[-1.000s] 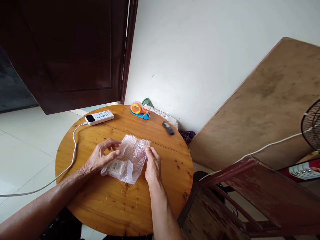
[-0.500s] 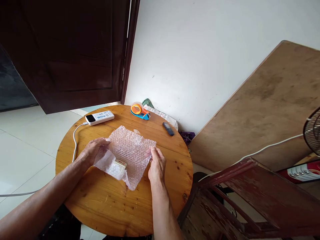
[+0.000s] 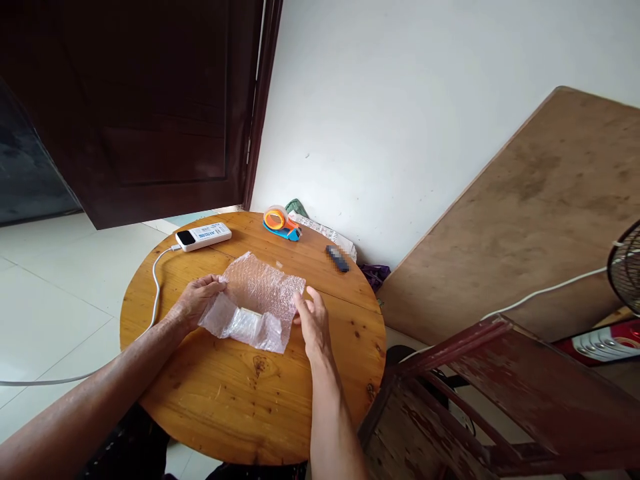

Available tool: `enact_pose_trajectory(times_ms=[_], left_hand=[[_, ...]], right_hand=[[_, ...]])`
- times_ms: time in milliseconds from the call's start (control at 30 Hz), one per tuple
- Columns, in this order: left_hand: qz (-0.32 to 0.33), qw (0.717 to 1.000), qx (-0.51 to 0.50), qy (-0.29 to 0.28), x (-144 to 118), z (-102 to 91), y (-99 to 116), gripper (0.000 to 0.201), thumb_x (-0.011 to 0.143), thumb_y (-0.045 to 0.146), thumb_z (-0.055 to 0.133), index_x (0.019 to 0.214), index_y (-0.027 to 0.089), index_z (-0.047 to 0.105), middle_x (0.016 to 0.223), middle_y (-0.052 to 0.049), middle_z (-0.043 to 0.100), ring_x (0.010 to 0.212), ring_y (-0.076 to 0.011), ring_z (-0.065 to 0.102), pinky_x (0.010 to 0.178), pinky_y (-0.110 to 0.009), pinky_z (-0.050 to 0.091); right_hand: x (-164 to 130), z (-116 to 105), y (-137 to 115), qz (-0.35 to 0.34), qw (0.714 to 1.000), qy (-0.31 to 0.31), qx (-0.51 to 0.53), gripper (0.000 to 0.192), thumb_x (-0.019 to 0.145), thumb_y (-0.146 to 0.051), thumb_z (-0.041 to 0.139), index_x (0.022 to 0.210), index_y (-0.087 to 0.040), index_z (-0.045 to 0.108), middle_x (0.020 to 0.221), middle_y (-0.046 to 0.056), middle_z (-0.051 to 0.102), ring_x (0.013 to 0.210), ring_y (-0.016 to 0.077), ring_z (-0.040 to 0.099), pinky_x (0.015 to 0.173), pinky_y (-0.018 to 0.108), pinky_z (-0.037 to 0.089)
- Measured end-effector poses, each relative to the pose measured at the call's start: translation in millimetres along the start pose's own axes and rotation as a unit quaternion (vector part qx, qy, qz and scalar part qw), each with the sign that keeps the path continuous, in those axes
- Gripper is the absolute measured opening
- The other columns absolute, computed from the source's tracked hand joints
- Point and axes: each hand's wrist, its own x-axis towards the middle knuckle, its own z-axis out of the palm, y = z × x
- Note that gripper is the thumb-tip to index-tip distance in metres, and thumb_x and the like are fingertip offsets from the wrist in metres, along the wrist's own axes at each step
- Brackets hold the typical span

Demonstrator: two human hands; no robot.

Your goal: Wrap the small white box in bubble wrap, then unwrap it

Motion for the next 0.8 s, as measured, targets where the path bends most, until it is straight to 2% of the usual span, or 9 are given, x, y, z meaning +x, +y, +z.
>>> enact_pose_trajectory(times_ms=[67, 167, 233, 333, 400, 467, 567, 667, 800], left_hand=[[0.009, 1.0, 0.011, 0.005, 2, -0.7, -2, 0.03, 0.049, 0.034, 0.076, 0.064, 0.017, 0.056, 0.049, 0.005, 0.059, 0.038, -0.01, 0.05, 0.041, -0.021, 0.038], [0.02, 0.999, 0.026, 0.008, 4, -0.9, -3, 0.027, 0.049, 0.031, 0.072, 0.066, 0.017, 0.058, 0.049, 0.004, 0.059, 0.039, -0.011, 0.051, 0.042, -0.021, 0.038], [0.028, 0.999, 0.034, 0.011, 6, -1.2, -4, 0.028, 0.05, 0.031, 0.071, 0.07, 0.016, 0.059, 0.051, 0.004, 0.059, 0.04, -0.0111, 0.051, 0.043, -0.022, 0.039], [0.048, 0.998, 0.046, 0.023, 9, -3.1, -3, 0.038, 0.053, 0.034, 0.073, 0.084, 0.015, 0.063, 0.06, 0.003, 0.063, 0.045, -0.0116, 0.054, 0.046, -0.023, 0.043], [0.068, 0.995, 0.052, 0.041, 11, -5.3, -3, 0.05, 0.054, 0.034, 0.074, 0.098, 0.014, 0.063, 0.077, -0.002, 0.069, 0.057, -0.0136, 0.061, 0.054, -0.025, 0.047], [0.109, 0.989, 0.071, 0.063, 10, -7.5, -1, 0.057, 0.058, 0.035, 0.074, 0.11, 0.014, 0.062, 0.1, -0.008, 0.07, 0.077, -0.0177, 0.066, 0.066, -0.027, 0.051], [0.22, 0.956, 0.177, 0.076, 2, -9.1, 3, 0.051, 0.07, 0.042, 0.067, 0.113, 0.015, 0.064, 0.118, -0.012, 0.068, 0.101, -0.0248, 0.064, 0.085, -0.035, 0.052], [0.294, 0.903, 0.31, 0.046, -7, -8.3, 6, 0.041, 0.08, 0.046, 0.057, 0.106, 0.017, 0.068, 0.113, -0.011, 0.071, 0.107, -0.0287, 0.062, 0.091, -0.04, 0.051], [0.259, 0.846, 0.465, -0.033, -9, -5.9, 6, 0.05, 0.085, 0.052, 0.049, 0.111, 0.015, 0.068, 0.111, -0.015, 0.072, 0.106, -0.0325, 0.065, 0.091, -0.044, 0.05]], right_hand=[[-3, 2, 1, -0.02, 0.996, -0.027, -0.087, 0.073, 0.072, -0.049, 0.07, 0.133, -0.012, 0.054, 0.066, -0.002, 0.067, 0.061, 0.018, 0.061, 0.059, 0.029, 0.047], [-6, 7, 5, -0.082, 0.978, -0.04, -0.185, 0.059, 0.074, -0.037, 0.063, 0.128, -0.017, 0.057, 0.066, -0.004, 0.067, 0.062, 0.0175, 0.06, 0.062, 0.028, 0.045], [-5, 9, 9, -0.108, 0.971, -0.026, -0.21, 0.052, 0.076, -0.035, 0.058, 0.125, -0.019, 0.059, 0.066, -0.004, 0.067, 0.062, 0.018, 0.061, 0.063, 0.029, 0.045], [0, 8, 15, -0.111, 0.97, 0.004, -0.215, 0.051, 0.077, -0.036, 0.056, 0.125, -0.018, 0.058, 0.07, -0.002, 0.069, 0.064, 0.0195, 0.063, 0.065, 0.031, 0.047], [2, 5, 18, -0.114, 0.968, 0.034, -0.222, 0.052, 0.075, -0.036, 0.058, 0.124, -0.018, 0.058, 0.08, 0.001, 0.072, 0.066, 0.0198, 0.064, 0.067, 0.033, 0.049], [3, 4, 18, -0.146, 0.961, 0.075, -0.225, 0.051, 0.074, -0.036, 0.059, 0.122, -0.018, 0.06, 0.096, 0.006, 0.072, 0.071, 0.0199, 0.064, 0.071, 0.035, 0.05], [-1, 5, 10, -0.214, 0.952, 0.118, -0.186, 0.038, 0.079, -0.036, 0.058, 0.113, -0.019, 0.064, 0.107, 0.01, 0.07, 0.081, 0.0212, 0.064, 0.079, 0.038, 0.051], [-9, 10, -3, -0.215, 0.972, 0.062, -0.075, 0.029, 0.085, -0.038, 0.059, 0.107, -0.02, 0.064, 0.105, 0.009, 0.071, 0.093, 0.0223, 0.066, 0.085, 0.038, 0.052], [-17, 12, -19, -0.119, 0.988, -0.085, 0.039, 0.039, 0.089, -0.053, 0.057, 0.112, -0.021, 0.062, 0.104, 0.009, 0.072, 0.094, 0.0229, 0.069, 0.085, 0.037, 0.053]])
